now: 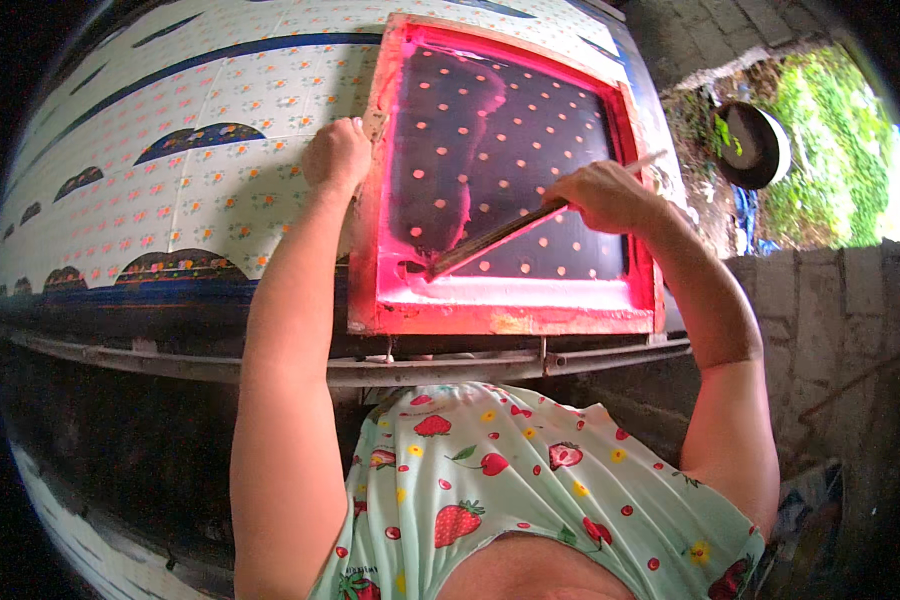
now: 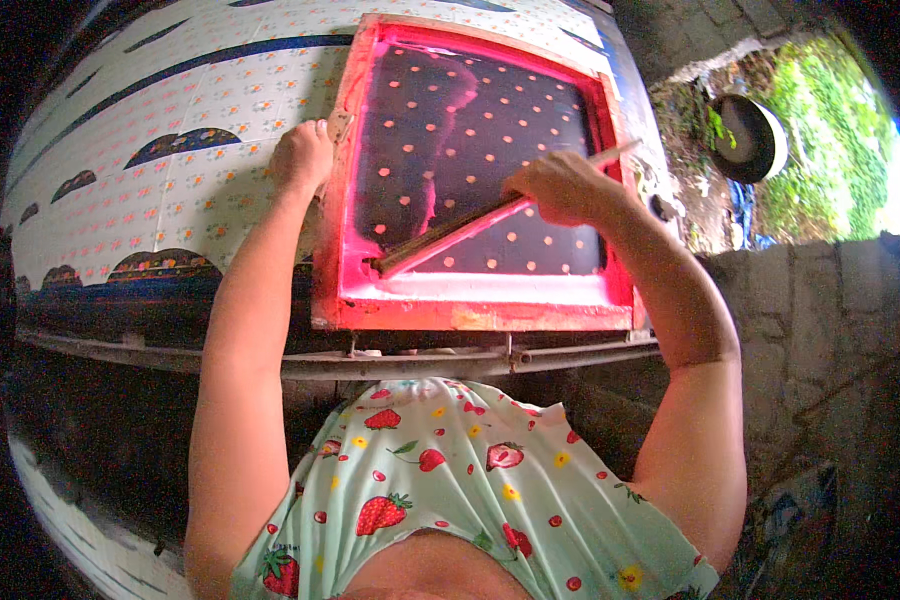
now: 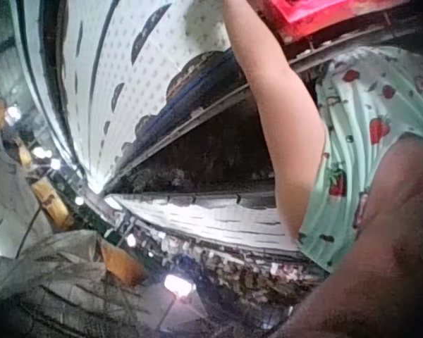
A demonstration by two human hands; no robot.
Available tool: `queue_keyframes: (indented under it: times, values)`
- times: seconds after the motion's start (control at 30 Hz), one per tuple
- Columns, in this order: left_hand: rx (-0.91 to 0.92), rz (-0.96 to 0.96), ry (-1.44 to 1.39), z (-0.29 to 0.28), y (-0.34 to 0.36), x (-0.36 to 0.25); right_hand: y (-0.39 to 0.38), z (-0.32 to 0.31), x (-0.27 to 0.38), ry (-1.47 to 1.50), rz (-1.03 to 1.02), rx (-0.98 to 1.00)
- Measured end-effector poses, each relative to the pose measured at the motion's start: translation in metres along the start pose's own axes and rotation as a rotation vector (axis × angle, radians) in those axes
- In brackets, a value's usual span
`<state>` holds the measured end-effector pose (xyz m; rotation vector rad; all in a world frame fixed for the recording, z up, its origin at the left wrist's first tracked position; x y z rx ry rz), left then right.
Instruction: The person uses a squeegee to pull pink ink across a screen-printing frame, depositing dots onto a moving conveyor belt. The person walks along the belt, briefly adjusts the printed material, and repeats the printing process on a new section.
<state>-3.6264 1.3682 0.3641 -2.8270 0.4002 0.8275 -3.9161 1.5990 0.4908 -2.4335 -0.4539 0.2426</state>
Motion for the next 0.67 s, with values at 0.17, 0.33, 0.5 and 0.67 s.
queue_keyframes:
  times: [0.17, 0.33, 0.5, 0.67]
  values:
    - [0.002, 0.014, -0.021, 0.012, 0.011, 0.009, -0.051, 0.044, 0.05, 0.207, 0.176, -0.063]
    - [0.017, 0.047, -0.041, 0.018, 0.018, 0.014, -0.056, 0.088, 0.092, 0.196, 0.318, -0.138]
    - [0.037, 0.026, 0.009, 0.015, 0.013, 0.007, -0.075, 0.1, 0.115, 0.323, 0.188, -0.399]
    - [0.132, 0.103, 0.162, 0.015, 0.034, 0.013, -0.082, 0.124, 0.126, 0.273, 0.021, -0.482]
Point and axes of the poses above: each hand's wrist, its own y-axis towards the middle knuckle, its own z-axis out of the palm, x = y × z, the point moved 7 cm from there along y, towards the middle knuckle, and after that the axes turned 14 degrees about x, right-handed, at the moved point
